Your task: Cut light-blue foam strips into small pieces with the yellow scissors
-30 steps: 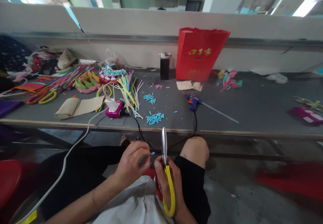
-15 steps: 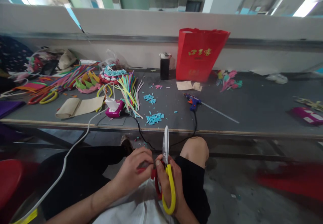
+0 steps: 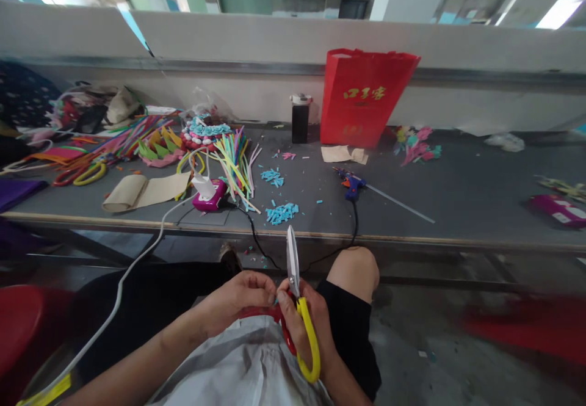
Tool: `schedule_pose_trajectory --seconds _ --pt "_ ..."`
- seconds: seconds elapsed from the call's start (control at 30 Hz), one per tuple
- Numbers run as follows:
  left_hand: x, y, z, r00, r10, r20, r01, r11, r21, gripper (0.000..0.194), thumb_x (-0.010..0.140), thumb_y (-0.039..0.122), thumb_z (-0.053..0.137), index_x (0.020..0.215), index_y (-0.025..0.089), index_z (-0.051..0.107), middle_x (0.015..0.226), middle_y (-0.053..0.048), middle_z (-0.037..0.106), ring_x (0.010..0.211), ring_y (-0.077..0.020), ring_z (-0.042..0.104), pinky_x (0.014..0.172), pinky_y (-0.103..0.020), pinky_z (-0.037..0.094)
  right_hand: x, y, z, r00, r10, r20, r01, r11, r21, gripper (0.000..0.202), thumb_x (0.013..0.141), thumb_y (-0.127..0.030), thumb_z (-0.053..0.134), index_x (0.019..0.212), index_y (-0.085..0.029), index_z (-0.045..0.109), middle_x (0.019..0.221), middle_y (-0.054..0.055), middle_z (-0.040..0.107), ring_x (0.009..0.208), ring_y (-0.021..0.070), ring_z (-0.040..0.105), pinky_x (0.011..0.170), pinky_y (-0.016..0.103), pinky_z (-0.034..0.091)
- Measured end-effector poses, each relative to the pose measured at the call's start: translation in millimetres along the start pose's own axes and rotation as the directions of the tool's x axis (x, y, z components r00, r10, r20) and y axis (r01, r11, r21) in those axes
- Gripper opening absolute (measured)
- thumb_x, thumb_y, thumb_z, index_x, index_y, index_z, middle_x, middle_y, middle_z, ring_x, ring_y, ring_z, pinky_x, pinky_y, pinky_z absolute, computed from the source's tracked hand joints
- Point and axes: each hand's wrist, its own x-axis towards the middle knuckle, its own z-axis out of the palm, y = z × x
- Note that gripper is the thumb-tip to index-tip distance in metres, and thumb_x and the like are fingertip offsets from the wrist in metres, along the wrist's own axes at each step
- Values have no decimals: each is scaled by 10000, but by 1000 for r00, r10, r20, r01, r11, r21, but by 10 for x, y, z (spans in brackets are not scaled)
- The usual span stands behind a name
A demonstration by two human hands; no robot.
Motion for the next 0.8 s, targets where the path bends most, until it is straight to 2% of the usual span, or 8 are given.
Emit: schedule_pose_trajectory --seconds 0.1,0.2,0.3,0.4,0.5,0.63,0.8 --pt "-8 -7 19 999 35 -15 -35 999 -13 142 613 216 765 632 123 660 586 -9 601 541 -101 502 580 -232 375 6 -5 0 1000 -20 -16 19 998 -68 255 923 -423 503 858 -194 598 575 -56 489 486 89 434 464 188 375" --pt "-25 37 57 977 171 -129 -171 985 17 142 631 230 748 628 126 652 581 1 573 537 -90 459 552 -222 342 -15 47 23 997 -52 -61 44 990 -131 232 919 -409 511 943 -197 601 638 -40 582 513 97 523 504 186 436" --pt "-33 114 106 902 344 -260 -346 937 38 135 676 233 715 628 140 629 599 17 543 564 -85 435 567 -211 336 -62 167 83 989 -113 -91 90 971 -220 227 900 -378 529 1014 -191 587 702 -15 646 557 119 610 544 197 497" --pt "-19 161 163 822 453 -346 -467 883 45 127 704 224 687 633 153 610 634 20 539 612 -92 441 603 -207 350 -111 288 152 971 -206 -119 157 930 -331 256 891 -354 529 1076 -183 576 826 34 691 667 154 672 610 231 540" --pt "7 151 222 772 488 -408 -521 853 36 114 709 231 695 663 158 620 664 19 548 649 -98 452 633 -206 363 -138 353 185 965 -249 -85 191 885 -425 254 917 -320 486 1119 -190 566 909 62 696 760 175 681 673 261 541" --pt "31 123 287 762 484 -430 -552 833 -40 153 711 250 707 649 160 600 656 26 538 634 -95 448 634 -209 371 -149 375 182 969 -236 -66 171 843 -510 193 895 -265 499 1049 -189 586 831 53 682 713 178 658 641 255 507" --pt "46 107 327 736 506 -449 -578 816 -29 137 708 257 716 690 159 622 679 25 549 652 -99 452 641 -210 374 -151 400 179 969 -233 -79 154 825 -544 183 872 -248 517 1025 -194 601 764 26 665 663 174 638 608 245 467"
